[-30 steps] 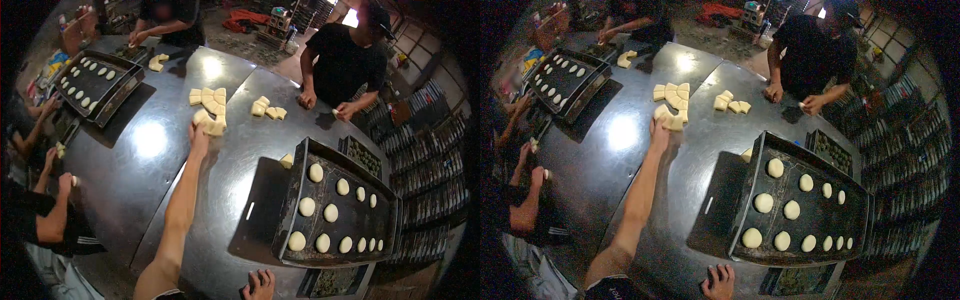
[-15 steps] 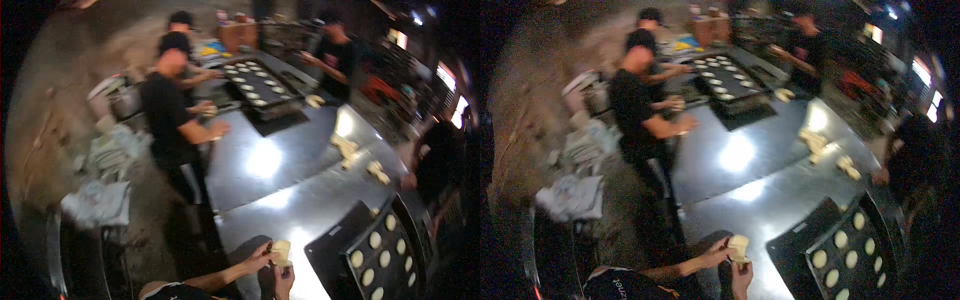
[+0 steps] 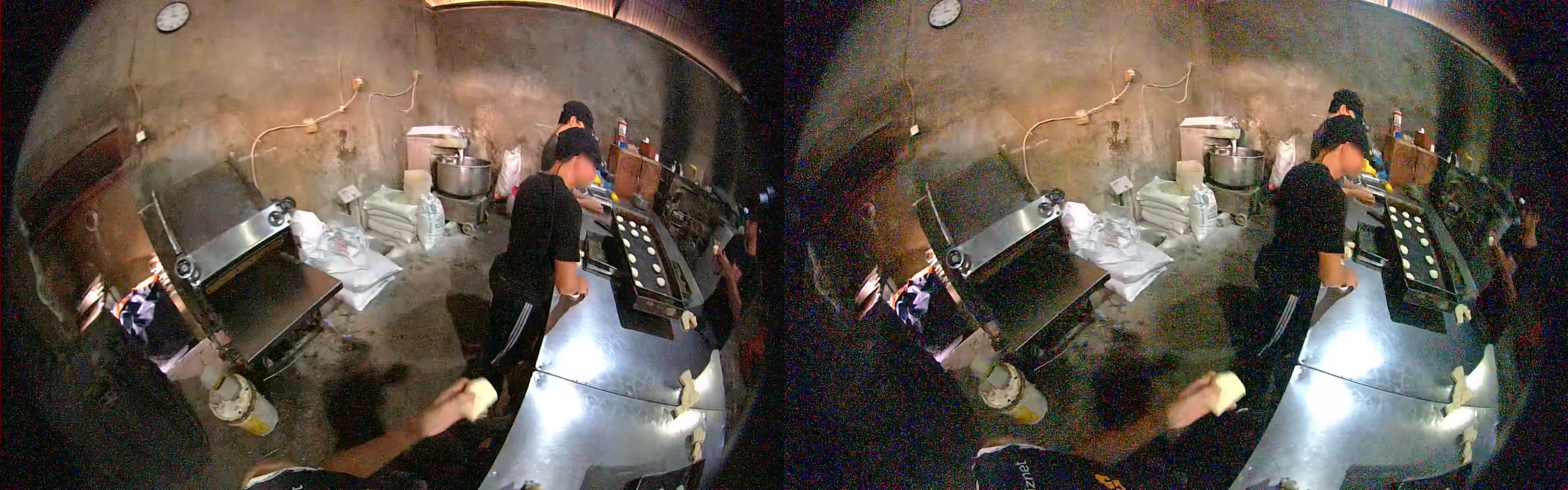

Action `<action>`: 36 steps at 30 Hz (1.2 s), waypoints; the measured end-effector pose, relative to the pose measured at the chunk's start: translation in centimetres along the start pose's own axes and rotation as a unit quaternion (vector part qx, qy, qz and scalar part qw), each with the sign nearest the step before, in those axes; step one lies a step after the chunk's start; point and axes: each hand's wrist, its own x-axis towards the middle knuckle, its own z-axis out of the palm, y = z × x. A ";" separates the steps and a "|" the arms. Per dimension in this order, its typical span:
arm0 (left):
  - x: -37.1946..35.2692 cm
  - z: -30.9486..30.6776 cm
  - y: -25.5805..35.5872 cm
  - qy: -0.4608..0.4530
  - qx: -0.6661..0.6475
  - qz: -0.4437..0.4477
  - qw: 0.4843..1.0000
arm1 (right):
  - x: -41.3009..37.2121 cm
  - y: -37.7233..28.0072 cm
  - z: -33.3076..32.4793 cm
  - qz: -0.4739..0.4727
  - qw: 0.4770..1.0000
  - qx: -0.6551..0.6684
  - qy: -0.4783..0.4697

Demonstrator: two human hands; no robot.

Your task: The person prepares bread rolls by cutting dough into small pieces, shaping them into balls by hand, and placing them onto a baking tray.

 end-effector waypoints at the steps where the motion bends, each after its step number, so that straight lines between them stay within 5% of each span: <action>1: -1.6 0.0 -1.4 -0.028 0.021 -0.045 0.998 | 0.1 0.0 -1.4 0.039 0.990 0.080 -0.108; 2: -3.4 1.9 -2.0 -0.056 0.043 -0.092 0.993 | 0.4 -1.5 -4.0 0.038 0.990 0.082 -0.106; 3: -4.9 3.5 -2.8 -0.108 0.119 -0.111 0.981 | 0.4 -3.4 -6.6 0.133 0.882 0.399 -0.213; 4: -6.3 4.5 -3.9 -0.160 0.194 -0.129 0.959 | 0.0 -4.0 -8.0 0.209 0.656 0.665 -0.290; 5: -7.5 4.8 -6.2 -0.198 0.230 -0.112 0.946 | -0.3 -3.4 -8.2 0.195 0.518 0.746 -0.370; 6: -8.3 5.1 -8.0 -0.235 0.264 -0.094 0.931 | -1.9 -2.3 -5.6 0.215 0.491 0.752 -0.384; 8: -9.0 7.5 -7.0 -0.278 0.334 -0.109 0.894 | -1.9 -5.2 -10.8 0.125 0.661 0.666 -0.322; 10: -9.6 8.0 -6.7 -0.260 0.348 -0.164 0.886 | -2.8 -5.2 -10.9 0.129 0.662 0.679 -0.289; 12: -9.6 7.1 -7.4 -0.252 0.373 -0.173 0.876 | -3.8 -3.3 -9.1 0.112 0.726 0.600 -0.316; 14: -8.8 4.2 -8.6 -0.169 0.362 -0.133 0.907 | -5.0 -0.9 -5.8 0.132 0.793 0.548 -0.231; 16: -6.7 0.6 -8.3 -0.068 0.367 -0.050 0.927 | -3.9 0.7 -8.4 0.158 0.821 0.527 -0.154; 17: -6.2 0.5 -6.7 0.003 0.370 -0.099 0.924 | -2.8 0.6 -9.5 0.171 0.822 0.522 -0.149; 19: -4.8 -0.4 -5.3 -0.019 0.375 -0.115 0.920 | -2.0 1.4 -11.7 0.190 0.795 0.571 -0.076; 21: -4.0 2.4 -4.0 -0.058 0.335 -0.144 0.930 | -1.4 3.5 -7.1 0.215 0.761 0.600 -0.121; 22: -3.6 2.2 -5.4 -0.092 0.320 -0.133 0.934 | -2.0 3.2 -5.2 0.214 0.825 0.520 -0.049; 23: -3.6 3.7 -6.0 -0.113 0.275 -0.181 0.938 | -3.6 4.7 -3.0 0.090 0.975 0.203 -0.018; 24: -3.4 5.2 -6.7 -0.134 0.232 -0.233 0.935 | -1.9 2.2 -6.6 0.183 0.947 0.254 -0.076; 25: -3.4 5.7 -8.3 -0.169 0.247 -0.260 0.918 | -2.0 2.0 -6.8 0.139 0.938 0.317 -0.024; 28: -4.1 11.0 -11.2 -0.287 0.255 -0.331 0.862 | -2.0 -0.2 -8.6 0.316 0.723 0.588 -0.177; 29: -4.5 12.4 -12.5 -0.304 0.252 -0.351 0.849 | -2.9 -0.3 -8.0 0.348 0.725 0.571 -0.168; 30: -5.0 13.6 -13.8 -0.320 0.249 -0.366 0.838 | -3.5 -0.9 -7.7 0.354 0.771 0.526 -0.061; 31: -5.9 13.8 -15.0 -0.313 0.219 -0.353 0.854 | -4.5 -1.4 -7.1 0.389 0.735 0.555 -0.029; 32: -6.5 14.0 -16.1 -0.300 0.189 -0.335 0.873 | -4.9 -1.8 -7.9 0.370 0.795 0.478 0.041; 36: -7.5 16.7 -17.4 -0.382 0.206 -0.394 0.810 | -7.1 -1.2 -11.6 0.465 0.750 0.458 0.110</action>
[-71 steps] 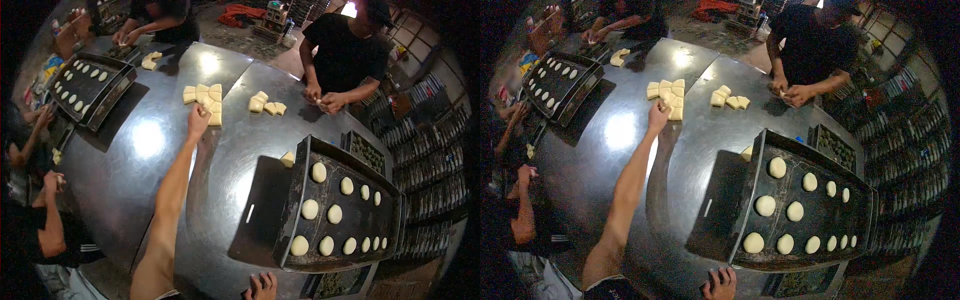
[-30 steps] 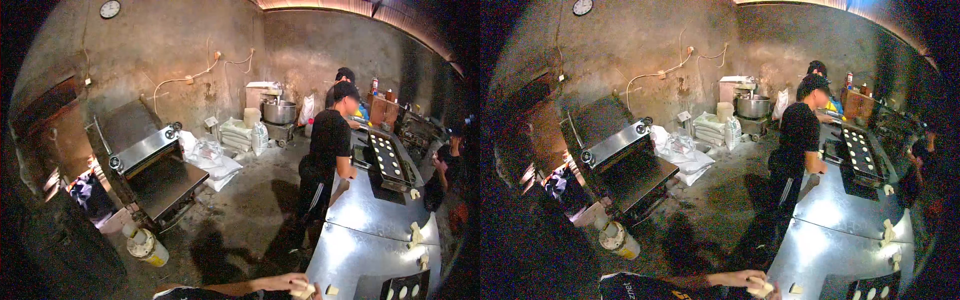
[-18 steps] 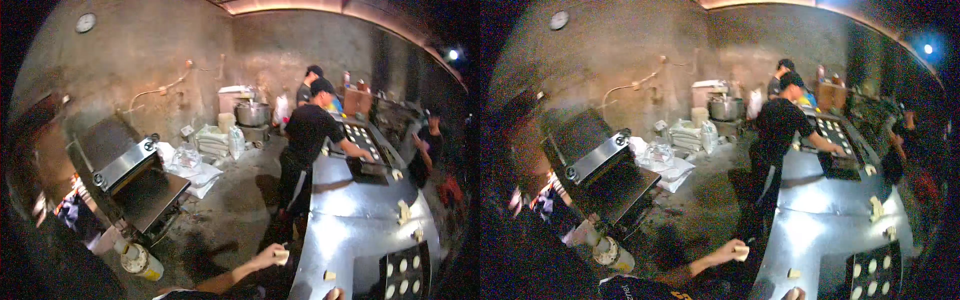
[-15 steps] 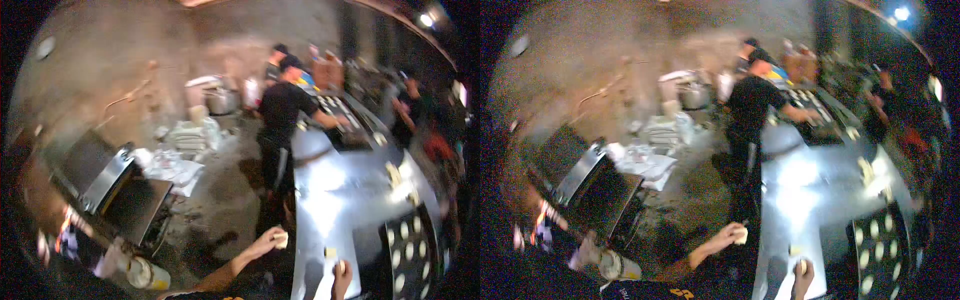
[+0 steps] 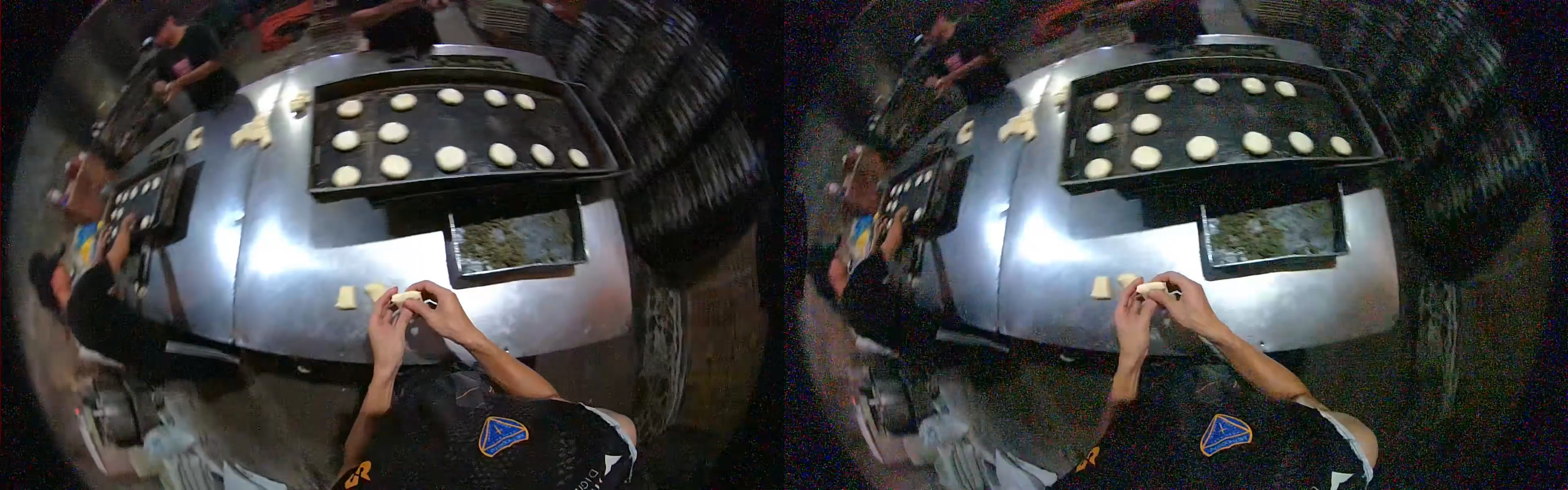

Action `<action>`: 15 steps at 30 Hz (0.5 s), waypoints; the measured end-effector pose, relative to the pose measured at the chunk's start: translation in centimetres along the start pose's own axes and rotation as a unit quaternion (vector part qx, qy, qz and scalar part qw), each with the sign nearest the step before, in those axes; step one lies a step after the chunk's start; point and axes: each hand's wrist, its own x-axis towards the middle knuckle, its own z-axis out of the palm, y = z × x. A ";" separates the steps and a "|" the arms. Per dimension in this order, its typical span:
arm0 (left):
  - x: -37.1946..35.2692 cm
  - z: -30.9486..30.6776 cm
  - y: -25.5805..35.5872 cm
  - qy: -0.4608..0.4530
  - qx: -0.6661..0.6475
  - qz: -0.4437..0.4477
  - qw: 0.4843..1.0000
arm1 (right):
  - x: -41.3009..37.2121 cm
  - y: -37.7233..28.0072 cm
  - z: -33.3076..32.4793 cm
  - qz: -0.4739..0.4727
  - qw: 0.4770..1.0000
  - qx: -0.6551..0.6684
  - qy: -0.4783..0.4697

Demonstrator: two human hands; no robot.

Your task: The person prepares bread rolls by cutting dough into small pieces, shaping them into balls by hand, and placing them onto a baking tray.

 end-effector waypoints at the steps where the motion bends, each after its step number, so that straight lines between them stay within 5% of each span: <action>1: 1.0 0.1 -1.6 -0.018 -0.006 0.031 0.999 | 0.1 0.4 -1.0 0.032 0.999 0.030 -0.012; 5: 3.1 1.2 -0.8 -0.149 0.063 -0.118 0.980 | -0.2 -1.0 -5.4 0.061 0.992 -0.108 -0.025; 8: 4.7 1.4 -2.3 -0.175 -0.045 -0.134 0.974 | 0.9 -0.2 -9.2 -0.014 0.999 -0.034 0.013; 10: 5.8 0.5 -1.7 -0.172 -0.010 -0.153 0.973 | 2.4 -0.5 -13.9 -0.042 0.968 -0.221 0.108; 12: 7.0 -0.2 -1.9 -0.165 -0.011 -0.118 0.979 | 4.5 2.6 -18.6 0.036 0.937 -0.304 0.168; 15: 8.0 -0.6 -1.2 -0.160 -0.028 -0.111 0.981 | 7.9 5.2 -20.8 -0.036 0.884 -0.446 0.135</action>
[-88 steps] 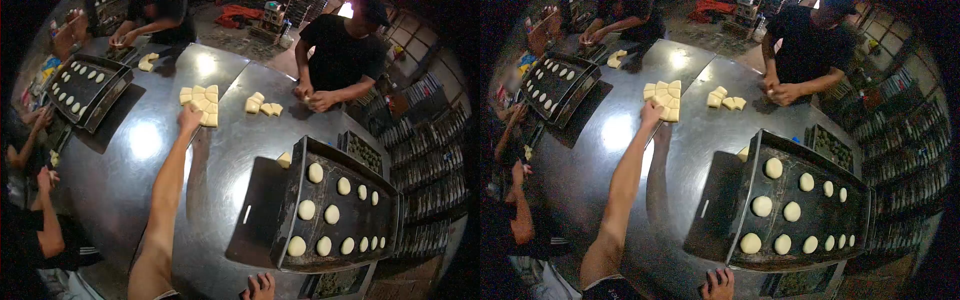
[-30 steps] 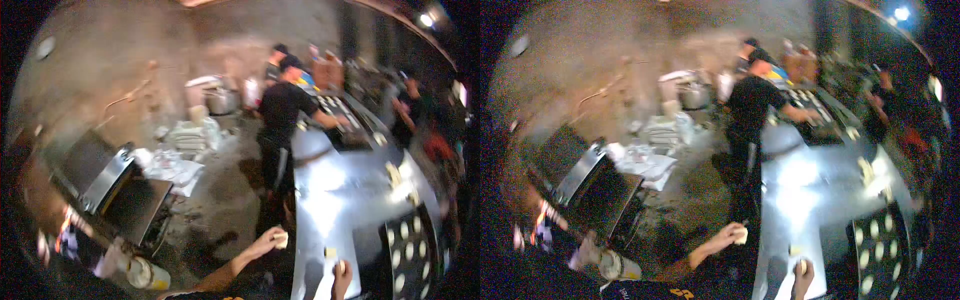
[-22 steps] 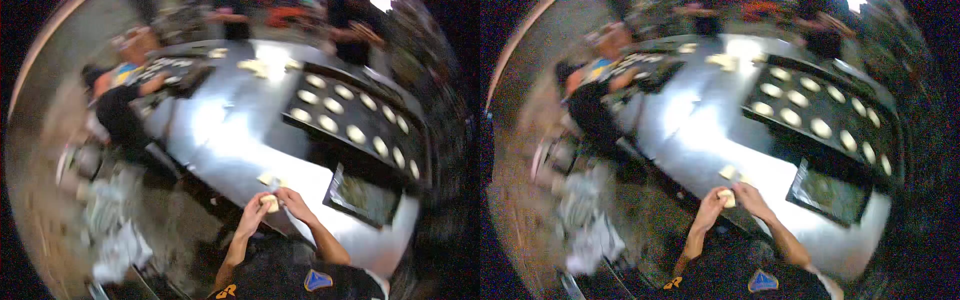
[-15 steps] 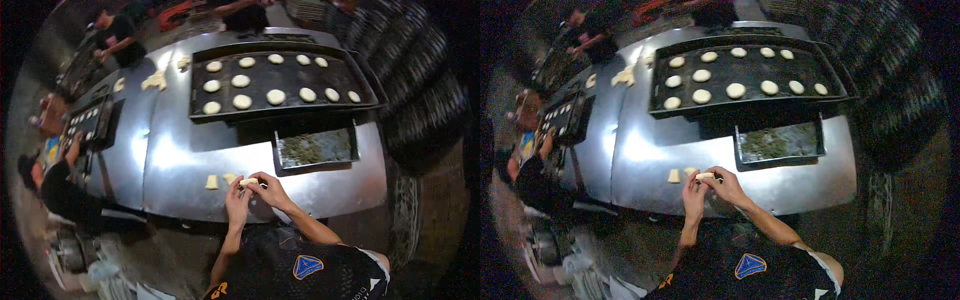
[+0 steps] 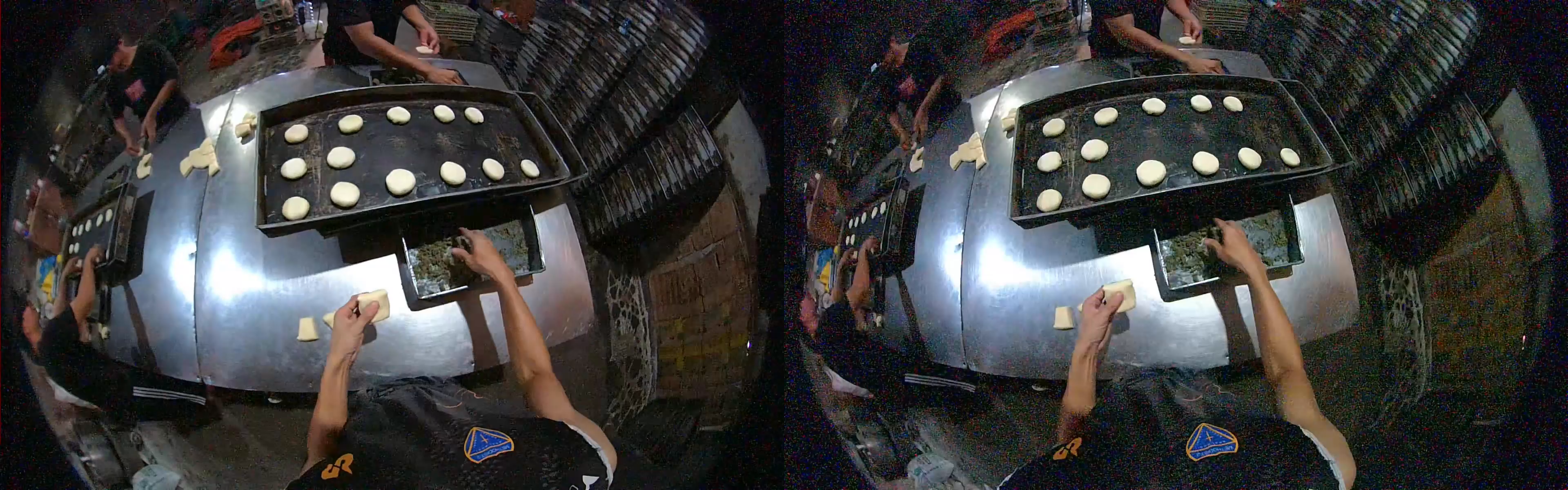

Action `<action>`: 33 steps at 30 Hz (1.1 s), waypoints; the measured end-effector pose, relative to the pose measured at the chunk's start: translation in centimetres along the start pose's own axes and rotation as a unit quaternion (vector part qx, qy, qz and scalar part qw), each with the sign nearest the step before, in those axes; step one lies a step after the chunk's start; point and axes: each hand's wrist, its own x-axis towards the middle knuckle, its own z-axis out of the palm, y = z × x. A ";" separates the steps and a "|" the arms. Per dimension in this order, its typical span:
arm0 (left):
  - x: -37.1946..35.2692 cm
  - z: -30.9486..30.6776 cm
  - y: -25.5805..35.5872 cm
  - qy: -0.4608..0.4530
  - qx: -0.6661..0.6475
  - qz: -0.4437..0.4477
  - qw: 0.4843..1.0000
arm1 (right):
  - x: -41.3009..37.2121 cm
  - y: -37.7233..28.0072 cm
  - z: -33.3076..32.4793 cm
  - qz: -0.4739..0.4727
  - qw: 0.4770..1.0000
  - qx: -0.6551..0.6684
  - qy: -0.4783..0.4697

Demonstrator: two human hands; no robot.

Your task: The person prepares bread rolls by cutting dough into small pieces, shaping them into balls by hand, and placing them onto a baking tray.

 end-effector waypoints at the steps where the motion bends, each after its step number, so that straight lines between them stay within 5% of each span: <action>1: 0.0 0.0 0.4 -0.002 -0.010 -0.002 1.000 | 0.9 -0.3 0.2 -0.003 1.000 0.000 -0.002; 3: -0.2 0.2 0.7 0.014 -0.025 -0.004 1.000 | 2.5 -2.5 1.1 0.073 0.991 -0.067 -0.091; 5: -0.5 0.0 0.7 0.040 -0.043 -0.015 0.998 | 3.2 -2.7 2.9 0.082 0.991 -0.063 -0.085; 7: -0.6 -0.9 -0.3 0.059 -0.052 -0.005 0.997 | 4.1 -1.6 5.6 -0.038 0.985 -0.159 -0.051; 15: 0.3 -0.2 1.1 0.125 -0.064 -0.021 0.990 | 2.9 -1.2 6.4 -0.081 0.985 -0.146 0.045; 19: 4.1 1.5 1.2 0.048 -0.117 -0.021 0.992 | 3.9 -0.3 4.1 -0.031 0.996 -0.064 0.051; 20: 4.9 2.6 1.7 0.028 -0.109 -0.034 0.993 | 3.1 -1.6 1.6 0.051 0.994 0.090 0.031; 22: 6.3 4.7 2.2 -0.012 -0.075 -0.062 0.995 | 2.3 -2.5 -0.9 0.178 0.905 0.386 -0.027; 25: 8.2 8.5 2.3 -0.060 -0.026 -0.100 0.993 | 0.3 -3.9 -2.4 0.109 0.867 0.486 -0.002; 29: 9.8 12.3 1.2 -0.096 -0.072 -0.144 0.982 | -2.6 -7.0 -2.6 -0.012 0.969 0.211 0.130; 33: 11.2 13.5 -2.2 -0.100 -0.063 -0.105 0.987 | -3.9 -7.8 -3.6 -0.035 0.973 0.162 0.159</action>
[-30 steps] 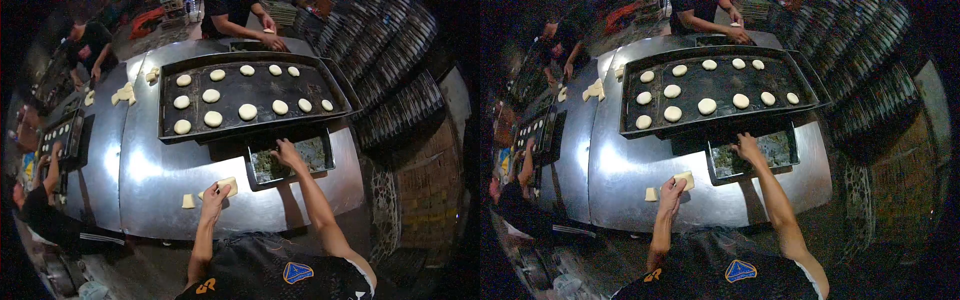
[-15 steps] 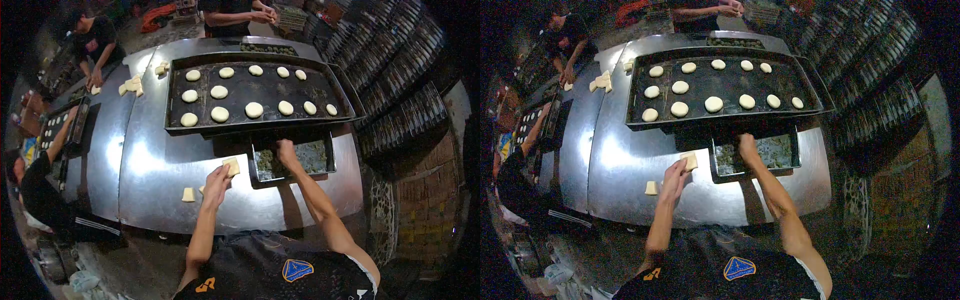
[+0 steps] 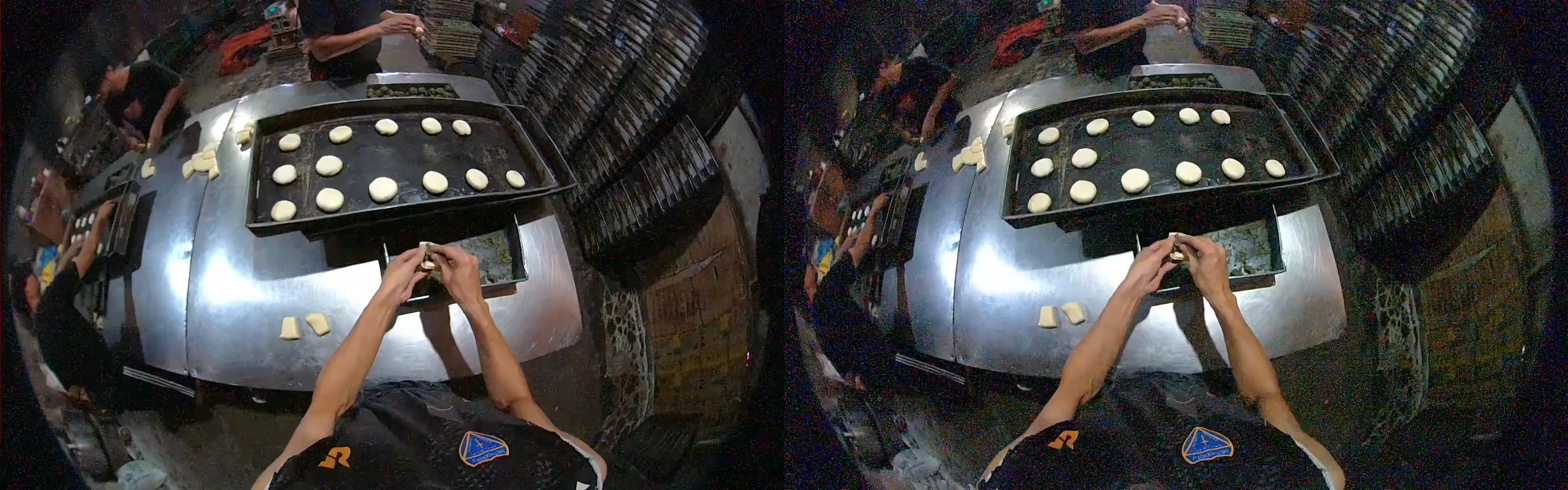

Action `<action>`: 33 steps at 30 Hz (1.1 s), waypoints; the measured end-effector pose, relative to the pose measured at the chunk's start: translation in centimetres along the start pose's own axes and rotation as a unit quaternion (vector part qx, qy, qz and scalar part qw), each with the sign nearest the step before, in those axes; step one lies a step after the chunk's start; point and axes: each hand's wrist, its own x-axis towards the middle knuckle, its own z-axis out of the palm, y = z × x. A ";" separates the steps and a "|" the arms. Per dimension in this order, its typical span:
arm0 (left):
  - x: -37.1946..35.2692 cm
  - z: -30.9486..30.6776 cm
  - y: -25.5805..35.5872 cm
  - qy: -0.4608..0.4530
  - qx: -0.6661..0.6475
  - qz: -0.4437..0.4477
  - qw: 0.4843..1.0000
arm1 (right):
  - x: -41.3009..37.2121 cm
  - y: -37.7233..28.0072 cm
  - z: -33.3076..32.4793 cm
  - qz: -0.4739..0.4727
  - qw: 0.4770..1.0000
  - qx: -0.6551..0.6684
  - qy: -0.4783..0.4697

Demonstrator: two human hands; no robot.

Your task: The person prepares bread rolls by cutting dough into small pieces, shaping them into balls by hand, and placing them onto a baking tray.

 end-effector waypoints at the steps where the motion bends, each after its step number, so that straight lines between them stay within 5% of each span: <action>1: -0.1 0.3 -0.2 0.015 0.013 0.010 1.000 | -0.1 0.5 0.1 0.029 0.999 0.033 0.007; 8: 0.0 0.0 0.8 0.051 0.049 -0.004 0.997 | 1.9 3.6 -1.4 0.136 0.982 0.131 -0.015; 10: 0.0 -0.2 0.9 0.043 0.020 0.005 0.999 | 1.8 5.0 -1.6 0.091 0.994 0.030 -0.043; 12: -0.4 0.2 1.2 0.050 0.034 0.003 0.998 | 1.5 4.8 -1.7 -0.110 0.971 -0.211 0.006; 13: -0.5 0.5 1.5 0.053 0.046 0.001 0.998 | 1.6 4.0 -1.4 -0.027 0.997 -0.063 -0.043; 16: -0.3 0.8 0.9 0.066 0.105 0.017 0.992 | 1.4 -0.4 -1.4 0.000 0.996 0.083 -0.044; 17: 0.0 0.6 0.3 0.057 0.096 0.033 0.993 | 1.3 1.1 -0.1 -0.108 0.994 0.017 0.007; 22: -0.6 1.1 -0.2 0.063 0.015 0.070 0.995 | 0.6 1.2 1.2 -0.042 0.997 0.000 0.058; 25: -1.0 0.4 -0.3 0.042 0.002 0.055 0.998 | 1.2 1.1 -0.4 -0.011 0.997 0.048 -0.060; 28: -1.1 0.7 1.6 0.044 -0.014 0.056 0.997 | 1.6 0.4 -2.6 0.052 0.993 0.105 -0.017; 33: -1.3 1.3 2.5 0.005 -0.010 0.020 1.000 | -0.3 3.2 -2.3 0.138 0.957 0.205 -0.152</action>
